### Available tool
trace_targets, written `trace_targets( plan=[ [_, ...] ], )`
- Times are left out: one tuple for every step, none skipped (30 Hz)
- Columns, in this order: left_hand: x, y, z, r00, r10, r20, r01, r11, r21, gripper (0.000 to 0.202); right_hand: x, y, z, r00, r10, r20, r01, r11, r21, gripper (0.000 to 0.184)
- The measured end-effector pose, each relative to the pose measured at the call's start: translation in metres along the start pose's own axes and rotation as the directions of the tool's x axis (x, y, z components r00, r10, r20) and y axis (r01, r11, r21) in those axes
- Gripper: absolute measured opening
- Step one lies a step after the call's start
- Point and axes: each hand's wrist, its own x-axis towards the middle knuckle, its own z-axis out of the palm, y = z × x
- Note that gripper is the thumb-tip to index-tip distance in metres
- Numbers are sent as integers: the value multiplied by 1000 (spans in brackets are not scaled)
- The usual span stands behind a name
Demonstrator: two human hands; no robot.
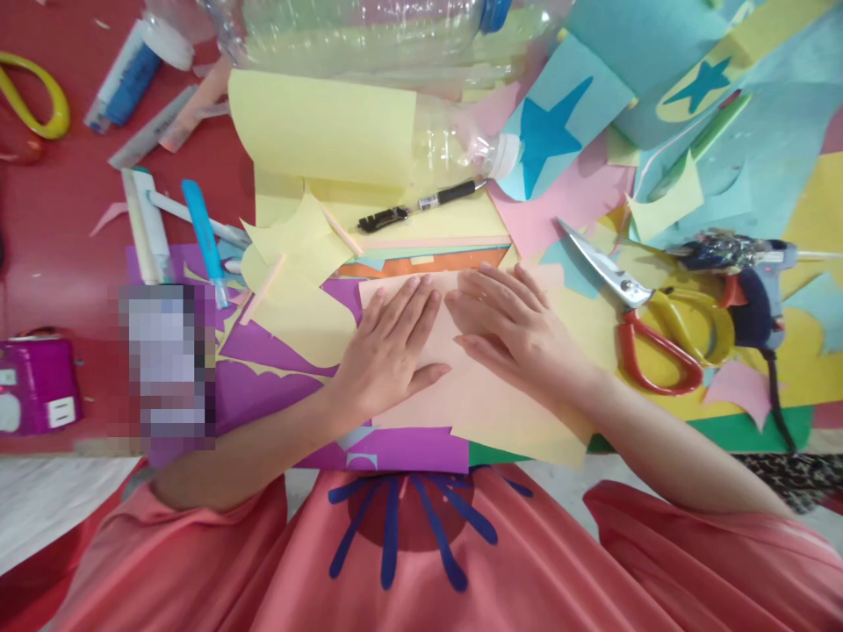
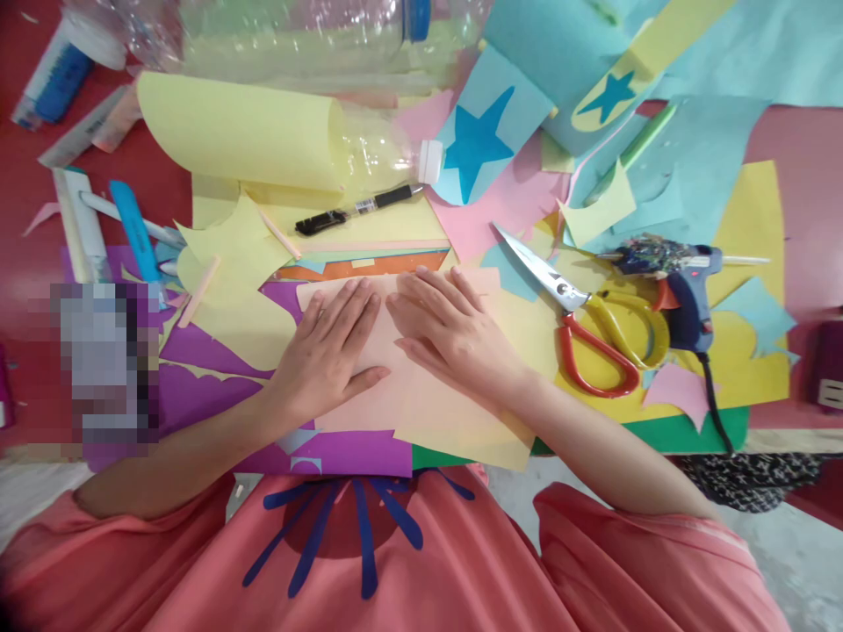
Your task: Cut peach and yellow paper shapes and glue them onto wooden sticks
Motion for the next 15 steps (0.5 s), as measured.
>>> trace_targets(
  plan=[
    [0, 0, 0, 1000, -2, 4, 2, 1000, -5, 72, 0, 0, 0, 1000, -1, 4, 1, 1000, -6, 43],
    [1, 0, 0, 1000, -4, 8, 5, 1000, -11, 72, 0, 1, 0, 1000, -1, 8, 1, 1000, -9, 44],
    [1, 0, 0, 1000, -6, 12, 7, 1000, -18, 72, 0, 1, 0, 1000, 0, 14, 0, 1000, -11, 44],
    [1, 0, 0, 1000, -8, 17, 9, 1000, -28, 73, 0, 1, 0, 1000, 1, 22, -1, 1000, -13, 45],
    [1, 0, 0, 1000, -10, 22, 11, 999, -41, 73, -1, 1, 0, 1000, 0, 29, 0, 1000, -17, 45],
    [1, -1, 1, 999, -13, 29, 15, 998, -55, 74, -1, 1, 0, 999, -2, 36, 3, 1000, -23, 45],
    [1, -1, 1, 999, -16, 35, 19, 998, -67, 74, -1, 1, 1, 999, -6, 41, 7, 999, -32, 45],
    [1, -1, 1, 999, -19, 39, 22, 997, -76, 74, -1, 1, 1, 999, -11, 41, 13, 999, -42, 44],
    [1, -1, 1, 999, -19, 42, 23, 996, -85, 75, -1, 1, 1, 999, -15, 39, 17, 999, -51, 44],
    [1, -2, 1, 999, -20, 44, 24, 995, -92, 75, -1, 1, 1, 999, -17, 37, 19, 998, -58, 44],
    [1, -2, 1, 999, -21, 45, 25, 995, -97, 75, -2, 1, 2, 999, -15, 38, 18, 998, -62, 44],
    [1, -2, 0, 999, -20, 46, 24, 995, -99, 75, -2, 1, 2, 999, -11, 42, 14, 998, -65, 45],
    [1, -2, 0, 999, -18, 45, 22, 995, -98, 76, -2, 1, 2, 999, -7, 48, 10, 998, -68, 45],
    [2, -2, 0, 999, -15, 45, 20, 995, -93, 75, -3, 1, 2, 998, -5, 59, 10, 997, -73, 46],
    [2, -3, 0, 999, -13, 44, 17, 996, -87, 75, -3, 1, 2, 998, -6, 70, 12, 997, -80, 48]
  ],
)
